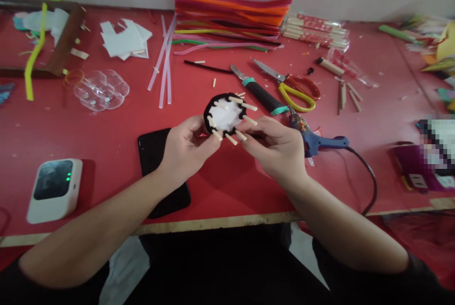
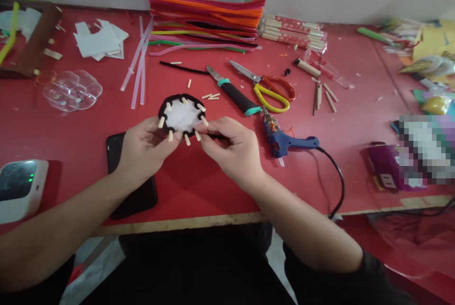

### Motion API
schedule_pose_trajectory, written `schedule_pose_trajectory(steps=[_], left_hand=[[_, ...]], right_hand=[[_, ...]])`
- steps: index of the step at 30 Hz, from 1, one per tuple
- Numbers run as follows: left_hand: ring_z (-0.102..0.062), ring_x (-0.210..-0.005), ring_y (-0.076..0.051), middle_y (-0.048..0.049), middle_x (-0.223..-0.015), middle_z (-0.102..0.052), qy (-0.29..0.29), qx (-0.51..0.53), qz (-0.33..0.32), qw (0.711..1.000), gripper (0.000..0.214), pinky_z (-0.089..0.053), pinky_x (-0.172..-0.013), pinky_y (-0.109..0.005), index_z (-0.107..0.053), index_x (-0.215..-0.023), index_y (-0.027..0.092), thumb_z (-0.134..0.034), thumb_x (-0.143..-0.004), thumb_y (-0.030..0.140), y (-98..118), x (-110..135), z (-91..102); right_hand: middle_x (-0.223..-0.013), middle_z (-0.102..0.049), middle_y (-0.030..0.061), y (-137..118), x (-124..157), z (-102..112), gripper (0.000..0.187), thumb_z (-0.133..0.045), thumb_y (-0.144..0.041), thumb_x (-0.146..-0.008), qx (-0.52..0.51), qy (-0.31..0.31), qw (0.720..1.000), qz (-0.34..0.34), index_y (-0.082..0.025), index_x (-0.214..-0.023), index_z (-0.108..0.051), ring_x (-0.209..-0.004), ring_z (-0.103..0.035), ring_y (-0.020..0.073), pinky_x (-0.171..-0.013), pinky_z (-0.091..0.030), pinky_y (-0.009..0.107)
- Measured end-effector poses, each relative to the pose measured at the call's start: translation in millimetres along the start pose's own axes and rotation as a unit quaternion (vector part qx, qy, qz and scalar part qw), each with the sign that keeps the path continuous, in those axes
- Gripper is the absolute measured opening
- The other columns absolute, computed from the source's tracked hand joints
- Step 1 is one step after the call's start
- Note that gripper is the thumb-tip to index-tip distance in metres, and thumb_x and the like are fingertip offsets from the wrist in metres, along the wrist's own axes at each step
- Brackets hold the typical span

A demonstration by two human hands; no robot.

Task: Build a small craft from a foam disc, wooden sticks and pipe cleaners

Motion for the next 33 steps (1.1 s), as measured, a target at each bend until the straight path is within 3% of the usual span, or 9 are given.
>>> schedule_pose_trajectory(steps=[12, 16, 20, 27, 33], left_hand=[[-0.068, -0.074, -0.015, -0.0025, -0.079, -0.076, -0.006, 0.039, -0.011, 0.999, 0.008, -0.055, -0.068, -0.024, -0.072, -0.082, 0.017, -0.075, -0.078, 0.024, -1.5, -1.2, -1.0], [-0.068, -0.074, -0.013, -0.0016, -0.081, -0.075, -0.032, 0.130, 0.069, 0.989, 0.010, -0.057, -0.071, -0.024, -0.074, -0.085, 0.017, -0.076, -0.080, 0.025, -10.4, -3.2, -3.9], [-0.071, -0.082, -0.014, -0.0025, -0.093, -0.078, -0.051, 0.235, 0.168, 0.956, 0.015, -0.060, -0.076, -0.025, -0.077, -0.091, 0.018, -0.079, -0.078, 0.025, -17.8, -4.3, -6.9], [-0.068, -0.066, -0.009, 0.0022, -0.076, -0.074, -0.090, 0.284, 0.232, 0.926, 0.010, -0.062, -0.070, -0.022, -0.076, -0.078, 0.018, -0.082, -0.072, 0.022, -17.4, -7.6, -3.9], [-0.065, -0.059, -0.007, 0.0003, -0.070, -0.073, -0.122, 0.299, 0.289, 0.901, 0.015, -0.063, -0.064, -0.021, -0.072, -0.069, 0.015, -0.086, -0.067, 0.019, -15.4, -8.7, -2.5]], right_hand=[[-0.073, -0.067, -0.0012, -8.6, 0.9, 0.3, 0.015, -0.072, -0.016, -0.089, 0.058, 0.013, 0.995, 0.075, -0.023, -0.097, -0.082, -0.063, -0.058, 0.0104, -0.061, -0.049, 0.027], [-0.078, -0.069, -0.0006, -10.9, 0.8, 1.6, 0.016, -0.071, -0.017, -0.091, 0.105, 0.014, 0.988, 0.114, -0.025, -0.101, -0.081, -0.065, -0.060, 0.0105, -0.059, -0.051, 0.026], [-0.088, -0.074, 0.0007, -9.4, 0.8, 3.2, 0.018, -0.072, -0.021, -0.092, 0.086, 0.018, 0.990, 0.111, -0.025, -0.109, -0.077, -0.074, -0.068, 0.0132, -0.062, -0.056, 0.026], [-0.087, -0.073, 0.0023, -16.5, -3.2, 6.7, 0.016, -0.070, -0.011, -0.091, 0.192, 0.007, 0.940, 0.281, -0.023, -0.100, -0.077, -0.078, -0.070, 0.0143, -0.072, -0.059, 0.028], [-0.090, -0.073, 0.0037, -15.9, -5.1, 8.3, 0.016, -0.067, -0.009, -0.093, 0.191, -0.019, 0.934, 0.302, -0.020, -0.101, -0.074, -0.082, -0.070, 0.0149, -0.077, -0.059, 0.029]])
Point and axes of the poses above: each hand's wrist, its own x-axis away from the middle knuckle, its own z-axis out of the back of the hand, y = z × x, the point moved 3 cm from there along -x, towards the middle knuckle
